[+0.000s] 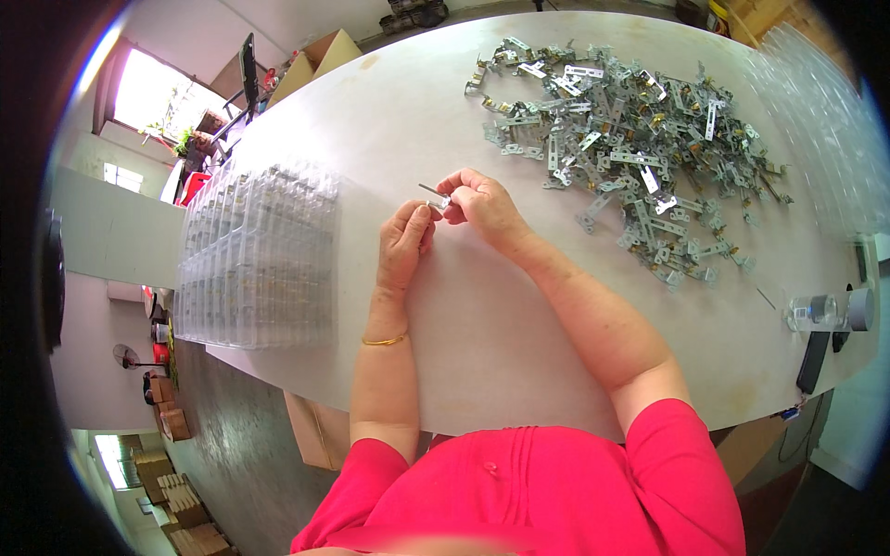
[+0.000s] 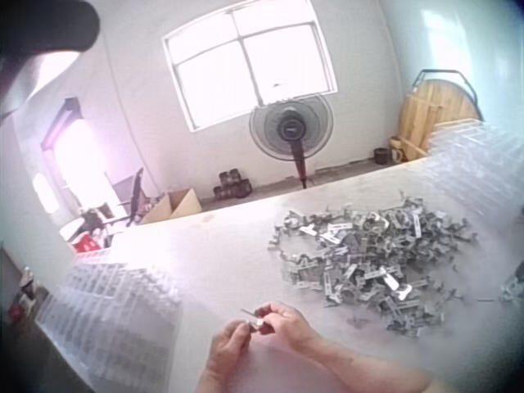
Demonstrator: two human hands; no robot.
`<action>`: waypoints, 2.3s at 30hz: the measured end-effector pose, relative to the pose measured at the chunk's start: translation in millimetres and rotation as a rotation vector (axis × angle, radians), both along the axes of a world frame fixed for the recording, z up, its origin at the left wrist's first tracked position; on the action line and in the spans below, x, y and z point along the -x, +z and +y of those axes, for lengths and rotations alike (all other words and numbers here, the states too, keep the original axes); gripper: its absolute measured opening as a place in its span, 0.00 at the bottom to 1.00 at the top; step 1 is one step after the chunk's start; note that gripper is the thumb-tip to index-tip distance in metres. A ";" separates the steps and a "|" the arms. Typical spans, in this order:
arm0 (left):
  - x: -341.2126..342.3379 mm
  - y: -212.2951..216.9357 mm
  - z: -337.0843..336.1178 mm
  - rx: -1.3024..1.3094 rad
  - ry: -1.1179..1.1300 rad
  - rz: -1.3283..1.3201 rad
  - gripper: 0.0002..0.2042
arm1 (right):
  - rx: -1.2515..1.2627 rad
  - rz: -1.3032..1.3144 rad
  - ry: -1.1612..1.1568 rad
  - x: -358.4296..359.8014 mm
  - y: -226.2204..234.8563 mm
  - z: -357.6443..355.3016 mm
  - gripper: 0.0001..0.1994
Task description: Placing small metal brackets into plastic packaging trays.
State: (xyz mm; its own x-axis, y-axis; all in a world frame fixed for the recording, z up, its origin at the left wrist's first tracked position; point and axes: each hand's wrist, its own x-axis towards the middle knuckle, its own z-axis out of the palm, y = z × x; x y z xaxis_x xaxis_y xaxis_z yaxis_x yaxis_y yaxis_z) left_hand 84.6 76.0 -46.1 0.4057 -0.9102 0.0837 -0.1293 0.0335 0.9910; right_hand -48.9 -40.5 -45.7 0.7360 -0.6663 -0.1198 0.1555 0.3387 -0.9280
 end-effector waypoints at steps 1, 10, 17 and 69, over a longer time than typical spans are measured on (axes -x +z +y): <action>0.5 -0.3 -0.3 -0.007 -0.005 -0.016 0.13 | -0.005 0.000 -0.003 -0.6 -2.2 -1.6 0.09; 7.8 1.1 -1.3 0.010 -0.023 -0.246 0.10 | 0.224 0.076 -0.019 -0.9 -1.1 2.5 0.07; 12.2 2.4 -3.2 0.056 -0.007 -0.418 0.08 | 0.297 0.009 -0.136 -4.9 -2.7 6.0 0.06; -4.7 -2.8 -5.0 0.243 -0.035 0.352 0.22 | 0.681 0.105 -0.295 -1.0 7.9 18.7 0.03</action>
